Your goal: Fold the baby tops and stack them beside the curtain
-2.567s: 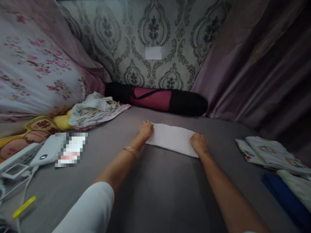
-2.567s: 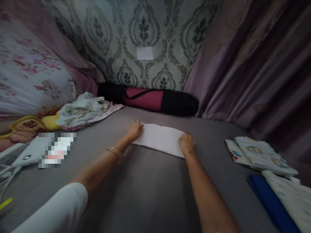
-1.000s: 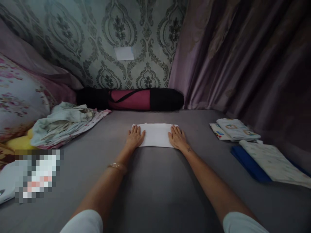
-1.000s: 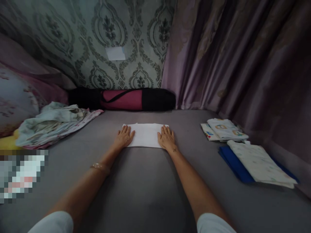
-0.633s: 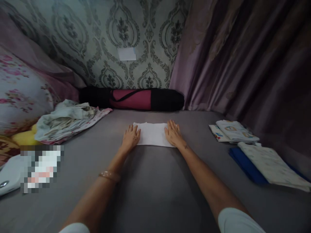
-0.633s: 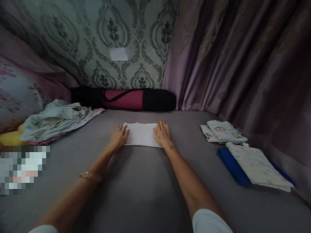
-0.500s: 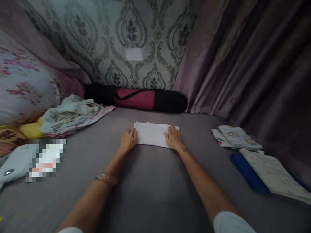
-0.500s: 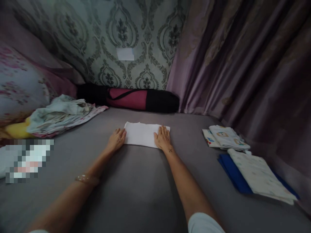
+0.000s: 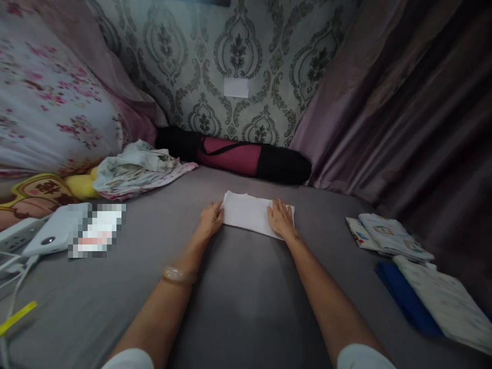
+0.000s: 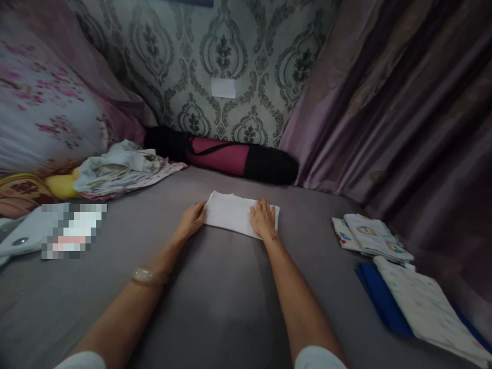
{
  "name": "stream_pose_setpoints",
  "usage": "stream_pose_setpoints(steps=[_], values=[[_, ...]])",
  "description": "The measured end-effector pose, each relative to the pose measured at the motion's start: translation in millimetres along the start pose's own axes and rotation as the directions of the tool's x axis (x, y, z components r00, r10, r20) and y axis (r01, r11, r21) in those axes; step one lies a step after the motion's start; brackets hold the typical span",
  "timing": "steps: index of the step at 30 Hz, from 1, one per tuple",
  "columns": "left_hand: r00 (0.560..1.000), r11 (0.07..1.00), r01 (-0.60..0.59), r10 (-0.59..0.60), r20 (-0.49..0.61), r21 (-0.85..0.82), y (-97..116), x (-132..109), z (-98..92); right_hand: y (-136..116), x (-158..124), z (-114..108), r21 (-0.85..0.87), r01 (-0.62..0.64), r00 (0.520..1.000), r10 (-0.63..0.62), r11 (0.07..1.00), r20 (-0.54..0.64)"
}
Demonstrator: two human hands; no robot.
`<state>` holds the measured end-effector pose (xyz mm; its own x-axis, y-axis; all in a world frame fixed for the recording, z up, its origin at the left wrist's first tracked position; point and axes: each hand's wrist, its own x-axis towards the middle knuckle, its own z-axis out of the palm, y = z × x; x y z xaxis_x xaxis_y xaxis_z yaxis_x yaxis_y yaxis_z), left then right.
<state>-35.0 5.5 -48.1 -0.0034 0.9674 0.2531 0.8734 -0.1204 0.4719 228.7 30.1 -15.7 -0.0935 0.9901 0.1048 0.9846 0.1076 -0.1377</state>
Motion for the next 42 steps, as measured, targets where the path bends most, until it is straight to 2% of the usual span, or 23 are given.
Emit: stream_pose_setpoints(steps=[2,4,8,12,16,21,24,27,31,34,42], values=[[1.0,1.0,-0.009,0.009,-0.012,-0.02,-0.7,-1.5,-2.7,-15.7,2.8,-0.2,-0.001,0.09,0.995,-0.09,0.996,-0.037],[1.0,0.999,-0.025,0.025,0.001,-0.034,-1.6,-3.1,-4.3,-28.7,3.7,4.0,0.002,0.141,0.99,-0.141,0.99,-0.016],[0.999,0.998,-0.039,0.04,0.021,-0.048,-3.5,-3.8,-4.5,-39.5,1.9,17.0,-0.006,0.107,0.994,-0.106,0.994,0.039],[0.999,0.998,-0.029,0.03,0.013,-0.053,-5.7,-1.0,-1.8,-39.5,-0.1,22.7,-0.009,0.092,0.995,-0.092,0.996,0.037],[1.0,0.997,-0.02,0.02,-0.002,-0.074,-7.3,0.4,-0.2,-39.2,-0.4,21.4,-0.019,0.09,0.995,-0.089,0.996,0.04],[1.0,0.995,-0.004,0.003,-0.008,-0.096,-6.1,-0.3,-0.5,-46.1,4.8,11.4,-0.017,0.074,0.992,-0.072,0.997,0.103],[1.0,0.994,-0.01,0.007,-0.029,-0.108,-6.6,-0.3,1.2,-58.8,9.0,6.4,-0.006,0.111,0.993,-0.111,0.994,0.043],[0.999,0.993,-0.011,0.005,-0.054,-0.118,-8.6,0.3,3.6,-71.9,11.7,9.1,0.023,0.157,0.988,-0.157,0.987,0.008],[0.997,0.99,-0.023,0.013,-0.071,-0.141,-10.5,1.4,5.2,-78.9,13.0,20.1,0.04,0.133,0.987,-0.136,0.99,0.082],[0.997,0.988,-0.03,0.018,-0.076,-0.152,-10.8,2.0,5.5,-78.4,13.0,25.3,0.029,0.13,0.987,-0.132,0.991,0.091],[0.997,0.981,0.002,-0.017,-0.076,-0.192,-10.0,1.6,4.5,-79.0,11.8,18.6,0.024,0.122,0.985,-0.124,0.992,0.117]])
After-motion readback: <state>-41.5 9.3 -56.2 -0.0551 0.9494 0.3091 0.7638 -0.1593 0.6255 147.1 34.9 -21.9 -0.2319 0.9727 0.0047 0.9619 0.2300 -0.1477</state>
